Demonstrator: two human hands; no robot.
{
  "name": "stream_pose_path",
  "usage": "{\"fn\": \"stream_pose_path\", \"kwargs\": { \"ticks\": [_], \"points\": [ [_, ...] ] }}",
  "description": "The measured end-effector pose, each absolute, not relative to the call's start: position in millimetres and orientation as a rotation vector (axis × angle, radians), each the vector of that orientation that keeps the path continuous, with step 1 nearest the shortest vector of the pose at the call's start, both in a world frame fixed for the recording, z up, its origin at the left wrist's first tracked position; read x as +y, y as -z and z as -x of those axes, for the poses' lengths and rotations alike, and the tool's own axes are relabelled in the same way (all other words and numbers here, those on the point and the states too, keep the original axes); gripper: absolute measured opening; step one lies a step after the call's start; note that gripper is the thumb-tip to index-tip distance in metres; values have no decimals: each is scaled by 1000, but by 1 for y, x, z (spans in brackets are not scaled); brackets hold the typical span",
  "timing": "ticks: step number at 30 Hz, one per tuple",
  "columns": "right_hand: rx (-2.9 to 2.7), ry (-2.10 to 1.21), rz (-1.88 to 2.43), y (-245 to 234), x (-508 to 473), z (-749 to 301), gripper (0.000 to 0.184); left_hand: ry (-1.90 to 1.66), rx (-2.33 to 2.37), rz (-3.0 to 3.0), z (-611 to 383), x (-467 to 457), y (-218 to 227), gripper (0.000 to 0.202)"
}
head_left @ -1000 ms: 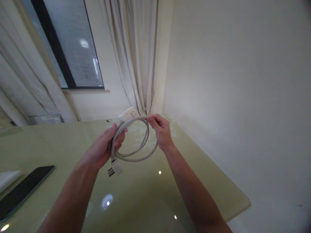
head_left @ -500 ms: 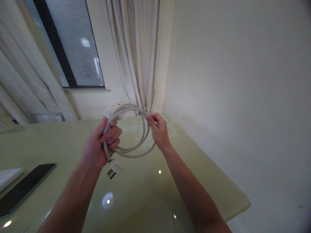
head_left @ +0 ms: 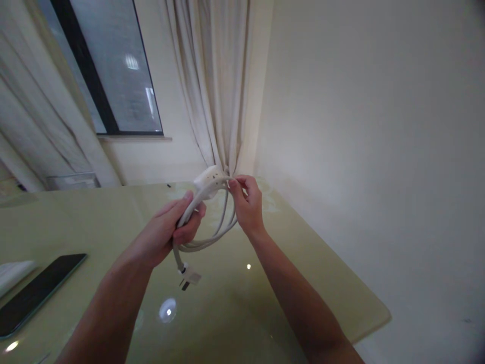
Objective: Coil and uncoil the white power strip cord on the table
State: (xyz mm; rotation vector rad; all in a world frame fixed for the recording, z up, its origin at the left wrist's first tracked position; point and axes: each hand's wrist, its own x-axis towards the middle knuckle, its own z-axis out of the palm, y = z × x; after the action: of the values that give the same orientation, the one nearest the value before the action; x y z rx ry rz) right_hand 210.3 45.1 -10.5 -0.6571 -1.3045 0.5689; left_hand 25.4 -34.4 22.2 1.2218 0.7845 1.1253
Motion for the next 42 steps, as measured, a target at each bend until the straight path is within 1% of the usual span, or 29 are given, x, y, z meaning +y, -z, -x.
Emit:
{"fn": "stream_pose_path", "kwargs": {
  "ticks": [2,4,7,9,11,15,17,20,23,26,30,31,33,35,36,37,38,39,41,42],
  "points": [
    [-1232,-721,617,10,46,-210,34,-1089,763,-1215,-26,-35,-22,58],
    [-1164,-928,586,9,45,-209,45,-1124,706,-1203,-27,-35,-23,61],
    [-1162,-1184,600,6,43,-209,56,-1236,631,-1152,-29,-34,-25,56],
    [-1192,-1229,605,5,42,-209,61,-1298,601,-1108,-29,-34,-26,51],
    [-1211,-1164,598,5,40,-208,61,-1324,575,-1075,-28,-34,-28,47],
    [-1236,-956,610,8,40,-209,54,-1249,547,-1042,-24,-31,-29,39],
    [-1271,-892,642,10,42,-211,50,-1233,584,-1032,-23,-27,-27,41],
    [-1356,-796,731,11,45,-216,48,-1286,767,-1026,-24,-16,-19,52],
    [-1443,-714,837,12,48,-220,45,-1346,965,-998,-26,-4,-7,52],
    [-1511,-743,928,16,54,-222,42,-1364,1002,-893,-29,4,0,48],
    [-1506,-1015,956,25,64,-219,40,-1400,941,-735,-32,5,-4,47],
    [-1485,-1029,955,26,65,-218,40,-1428,916,-699,-32,4,-6,47],
    [-1446,-855,968,24,61,-214,44,-1512,863,-626,-31,3,-10,48],
    [-1416,-517,965,18,49,-209,46,-1624,831,-557,-30,3,-13,48],
    [-1417,-381,950,14,39,-205,42,-1685,822,-528,-29,3,-13,48],
    [-1441,-319,928,10,27,-201,38,-1748,813,-502,-29,4,-12,48],
    [-1501,-352,904,7,15,-196,37,-1810,801,-479,-28,4,-12,49],
    [-1619,-496,875,6,2,-191,43,-1865,789,-454,-27,5,-11,50],
    [-1991,-994,737,9,-18,-178,62,-1961,758,-402,-23,5,-10,51],
    [-2157,-1216,671,13,-25,-171,68,-1989,738,-383,-21,4,-9,51]
  ]
}}
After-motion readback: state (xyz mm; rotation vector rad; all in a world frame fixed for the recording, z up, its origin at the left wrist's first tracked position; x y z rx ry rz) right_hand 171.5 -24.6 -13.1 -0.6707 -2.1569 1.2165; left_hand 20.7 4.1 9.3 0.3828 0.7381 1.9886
